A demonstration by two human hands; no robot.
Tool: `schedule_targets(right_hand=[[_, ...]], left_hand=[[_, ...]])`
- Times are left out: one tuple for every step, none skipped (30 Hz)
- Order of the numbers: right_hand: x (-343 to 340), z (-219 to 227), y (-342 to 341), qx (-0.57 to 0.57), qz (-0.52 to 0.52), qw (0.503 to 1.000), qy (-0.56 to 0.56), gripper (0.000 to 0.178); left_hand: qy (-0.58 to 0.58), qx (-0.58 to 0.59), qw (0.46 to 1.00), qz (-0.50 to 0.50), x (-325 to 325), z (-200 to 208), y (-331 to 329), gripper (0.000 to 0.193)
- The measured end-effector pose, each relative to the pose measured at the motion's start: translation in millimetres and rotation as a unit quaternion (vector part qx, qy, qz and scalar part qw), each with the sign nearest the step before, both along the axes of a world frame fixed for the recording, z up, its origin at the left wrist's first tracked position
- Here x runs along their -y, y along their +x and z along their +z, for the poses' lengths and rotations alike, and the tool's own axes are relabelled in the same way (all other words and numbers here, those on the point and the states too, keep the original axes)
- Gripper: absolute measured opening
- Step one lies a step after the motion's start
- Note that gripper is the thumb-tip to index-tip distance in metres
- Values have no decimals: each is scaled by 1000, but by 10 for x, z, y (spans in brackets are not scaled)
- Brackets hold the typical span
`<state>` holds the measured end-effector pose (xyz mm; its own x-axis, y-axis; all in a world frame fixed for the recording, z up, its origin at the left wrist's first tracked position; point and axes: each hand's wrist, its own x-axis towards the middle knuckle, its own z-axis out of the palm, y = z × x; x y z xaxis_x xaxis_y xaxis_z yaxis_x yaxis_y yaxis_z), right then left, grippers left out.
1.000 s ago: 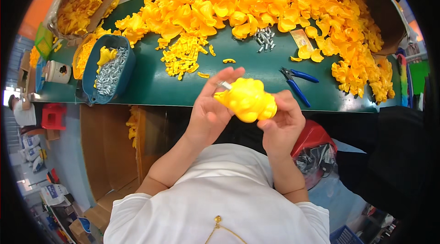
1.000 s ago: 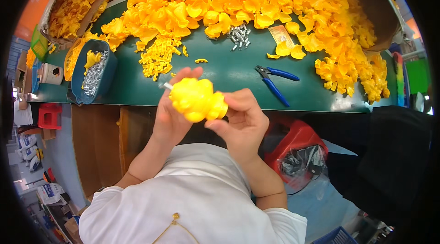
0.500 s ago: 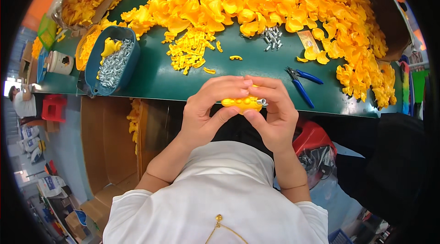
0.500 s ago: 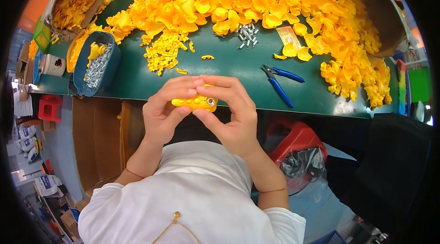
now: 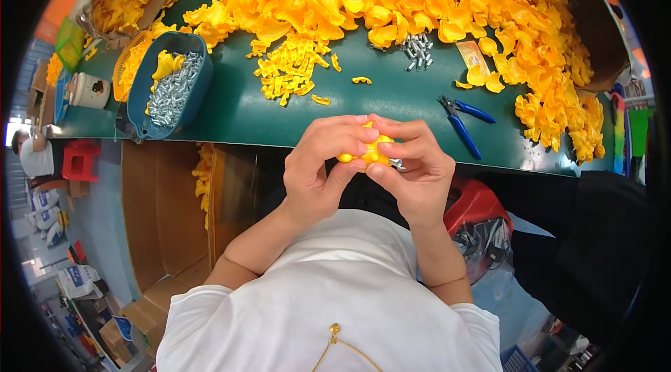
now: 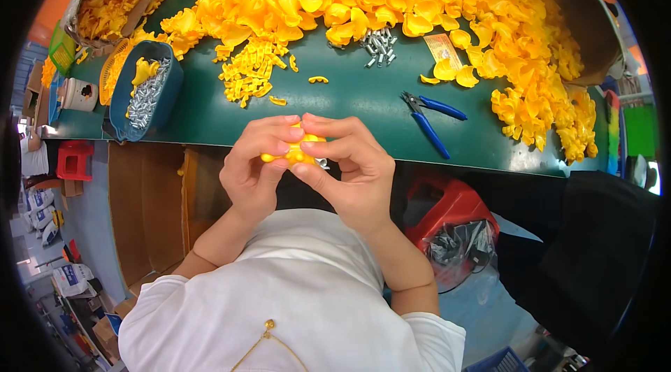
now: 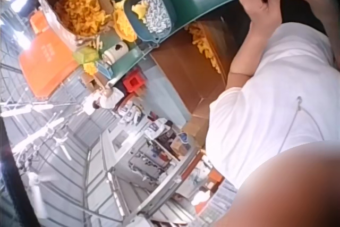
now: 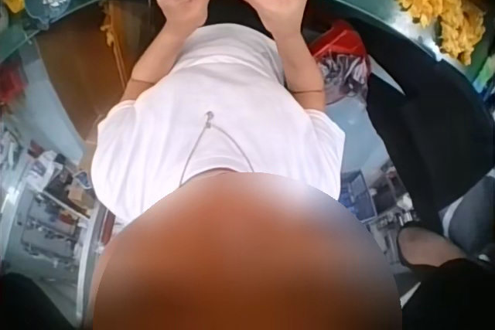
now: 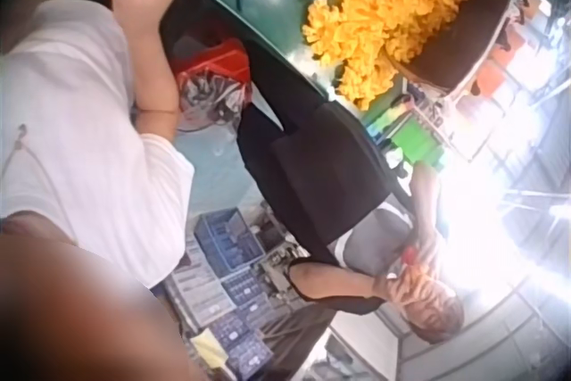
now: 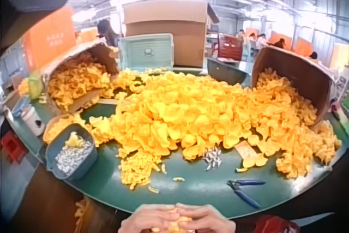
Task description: Assembling plastic toy ducks by fitting components and screws together on a factory workbench.
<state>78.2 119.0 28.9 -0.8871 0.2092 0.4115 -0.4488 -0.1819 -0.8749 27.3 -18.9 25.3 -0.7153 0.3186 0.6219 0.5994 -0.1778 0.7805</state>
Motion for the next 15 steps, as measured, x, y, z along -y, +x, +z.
schedule_targets(right_hand=[[0, 30, -4, 22, 15, 1000, -15, 26], [0, 46, -8, 43, 29, 998, -31, 25], [-6, 44, -10, 43, 29, 998, -30, 25], [-16, 39, -12, 35, 38, 997, -60, 25], [-28, 32, -15, 28, 47, 995, -89, 25], [-46, -1, -18, 27, 48, 995, -89, 25], [-69, -56, -29, -15, 30, 999, -29, 25], [-80, -83, -35, -58, 12, 998, 31, 26], [-67, -78, -20, -57, 12, 998, 32, 26], [-42, -69, 5, -9, 14, 1000, -7, 23], [-28, -64, 19, 39, 16, 998, -45, 22], [-41, -74, 11, 38, 15, 998, -44, 22], [-65, -103, -1, 123, 91, 969, -194, 21], [-90, -148, -10, 204, 165, 904, -337, 22], [-77, -195, -31, 235, 192, 898, -319, 30]], left_hand=[[8, 2, 1000, 3, 7, 1, 8, 12], [16, 4, 1000, 6, 13, 3, 9, 11], [16, 4, 1000, 6, 11, 7, 6, 11], [37, 24, 999, -18, 10, 15, 1, 11], [58, 44, 996, -41, 9, 19, -5, 11], [59, 44, 996, -41, 11, 15, -4, 11], [62, 52, 995, -54, 15, 3, -6, 13], [65, 59, 994, -68, 20, -4, -11, 16], [65, 60, 994, -68, 38, -11, -25, 16], [46, 74, 992, -93, 76, -16, -49, 21], [26, 88, 989, -118, 111, -19, -73, 25], [27, 88, 989, -120, 132, 5, -113, 25], [10, 137, 981, -140, 149, 51, -154, 31], [-8, 185, 970, -160, 154, 74, -178, 37], [80, 282, 930, -222, 128, 77, -159, 43]])
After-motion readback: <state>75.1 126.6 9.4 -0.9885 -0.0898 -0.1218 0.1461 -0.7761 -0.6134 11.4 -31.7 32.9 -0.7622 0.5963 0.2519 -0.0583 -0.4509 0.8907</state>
